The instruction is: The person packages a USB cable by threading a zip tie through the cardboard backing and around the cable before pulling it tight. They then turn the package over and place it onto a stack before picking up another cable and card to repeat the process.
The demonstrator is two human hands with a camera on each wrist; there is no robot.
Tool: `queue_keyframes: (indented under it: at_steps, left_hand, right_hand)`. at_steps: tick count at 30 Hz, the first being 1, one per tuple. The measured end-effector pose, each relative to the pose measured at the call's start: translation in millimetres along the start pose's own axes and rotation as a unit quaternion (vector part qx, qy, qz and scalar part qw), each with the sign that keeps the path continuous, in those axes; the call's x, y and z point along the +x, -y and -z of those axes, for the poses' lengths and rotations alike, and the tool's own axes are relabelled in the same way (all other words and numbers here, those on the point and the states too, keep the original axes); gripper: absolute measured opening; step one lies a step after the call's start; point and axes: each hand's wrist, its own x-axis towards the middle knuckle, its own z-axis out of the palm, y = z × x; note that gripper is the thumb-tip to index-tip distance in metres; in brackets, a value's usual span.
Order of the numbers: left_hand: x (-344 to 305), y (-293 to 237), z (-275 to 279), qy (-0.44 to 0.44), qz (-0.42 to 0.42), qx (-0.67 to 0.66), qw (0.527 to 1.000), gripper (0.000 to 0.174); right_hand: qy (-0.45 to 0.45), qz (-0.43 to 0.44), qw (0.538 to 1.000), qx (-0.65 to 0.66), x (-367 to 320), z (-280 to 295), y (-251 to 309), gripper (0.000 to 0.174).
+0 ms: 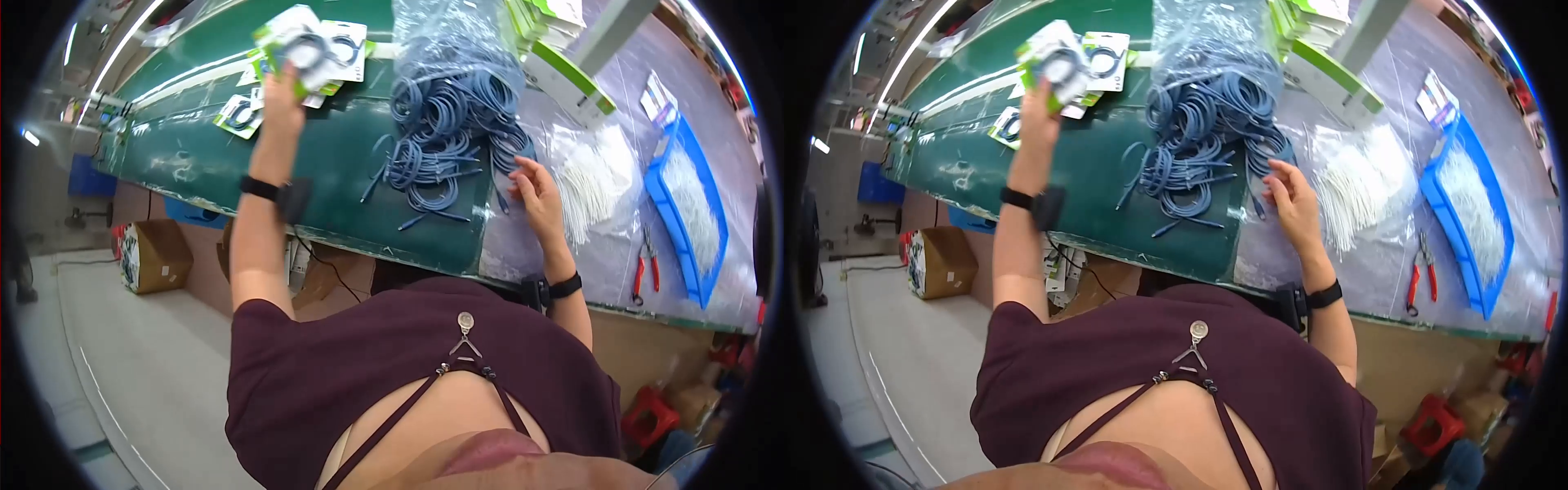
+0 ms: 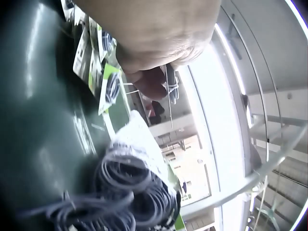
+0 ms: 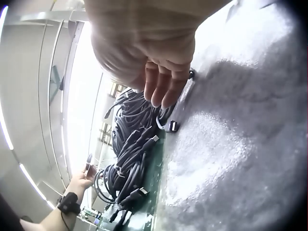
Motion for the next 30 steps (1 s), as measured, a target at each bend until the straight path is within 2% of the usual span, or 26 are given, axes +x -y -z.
queue_keyframes:
  at_steps: [1,4,5,6,7,10,11,13,14,15,16,17,18,20,21,23,24,26,27,28,30]
  left_hand:
    - [23.2,-4.1,18.0,0.005,-0.02,0.001,1.0,0.032]
    - [72.0,4.1,72.7,-0.006,0.013,-0.025,1.0,0.038]
    - [79.5,8.4,85.1,-0.034,0.049,0.006,0.998,0.037]
    - [85.3,16.4,84.3,-0.058,0.083,0.038,0.994,0.037]
    - [78.1,21.1,69.2,-0.048,0.095,0.039,0.993,0.037]
    - [44.4,23.8,34.2,-0.079,-0.028,0.167,0.982,0.035]
    - [43.7,29.6,40.8,-0.079,-0.031,0.144,0.986,0.035]
    - [56.8,42.9,85.8,-0.065,-0.031,0.11,0.991,0.037]
    - [53.9,36.6,90.9,-0.052,-0.028,0.102,0.993,0.038]
    - [50.4,38.2,91.9,-0.091,-0.054,0.102,0.989,0.035]
    - [38.4,32.6,77.9,-0.132,-0.08,0.103,0.983,0.032]
    - [30.6,28.0,67.8,-0.124,-0.083,0.102,0.983,0.032]
    - [23.5,24.3,61.4,-0.116,-0.091,0.137,0.98,0.031]
    - [11.4,20.8,44.5,-0.104,-0.106,0.205,0.967,0.03]
    - [2.8,19.5,30.4,-0.106,-0.107,0.206,0.967,0.03]
    - [-24.2,11.0,-3.9,-0.035,-0.117,0.218,0.968,0.03]
    - [-40.1,5.4,-24.6,0.022,-0.109,0.224,0.968,0.028]
    - [-74.8,-5.7,-64.3,0.129,-0.099,0.276,0.947,0.021]
    - [-89.0,-7.5,-79.9,0.177,-0.102,0.317,0.926,0.017]
    - [-100.3,-5.1,-89.2,0.171,-0.099,0.321,0.926,0.017]
    - [-121.9,-0.6,-100.1,0.241,-0.191,0.383,0.871,0.013]
  right_hand:
    - [-0.019,0.015,0.999,-0.034,0.9,-0.9,0.9,0.03]
    - [-0.062,0.035,0.992,-0.104,7.5,-7.9,6.5,0.027]
    - [-0.068,0.086,0.984,-0.137,9.5,-8.3,10.1,0.026]
    - [-0.075,0.136,0.973,-0.172,11.1,-7.4,12.0,0.025]
    - [-0.086,0.125,0.973,-0.174,10.4,-5.6,11.5,0.025]
    - [-0.145,0.121,0.968,-0.165,14.5,6.1,12.2,0.023]
    - [-0.157,0.118,0.966,-0.17,15.5,12.4,13.8,0.023]
    - [-0.188,0.172,0.94,-0.228,20.1,30.1,21.4,0.021]
    - [-0.202,0.201,0.924,-0.255,26.0,39.6,26.6,0.021]
    - [-0.211,0.206,0.92,-0.257,35.9,51.1,34.5,0.021]
    - [-0.228,0.235,0.889,-0.32,47.9,63.8,44.5,0.018]
    - [-0.243,0.26,0.854,-0.38,60.7,74.9,53.3,0.016]
    - [-0.249,0.261,0.853,-0.378,74.8,84.3,60.3,0.016]
    - [-0.274,0.267,0.775,-0.503,106.6,102.2,74.0,0.013]
    - [-0.274,0.268,0.775,-0.502,121.0,106.8,80.5,0.013]
    - [-0.266,0.129,0.701,-0.649,148.7,106.3,83.7,0.054]
    - [-0.256,0.127,0.707,-0.646,161.2,106.6,74.6,0.054]
    - [-0.353,0.189,0.599,-0.694,172.0,107.2,49.1,0.035]
    - [-0.347,0.188,0.604,-0.692,163.5,103.9,50.6,0.035]
    - [-0.331,0.177,0.623,-0.686,154.7,105.2,57.1,0.031]
    - [-0.306,0.164,0.646,-0.68,146.5,109.3,63.2,0.028]
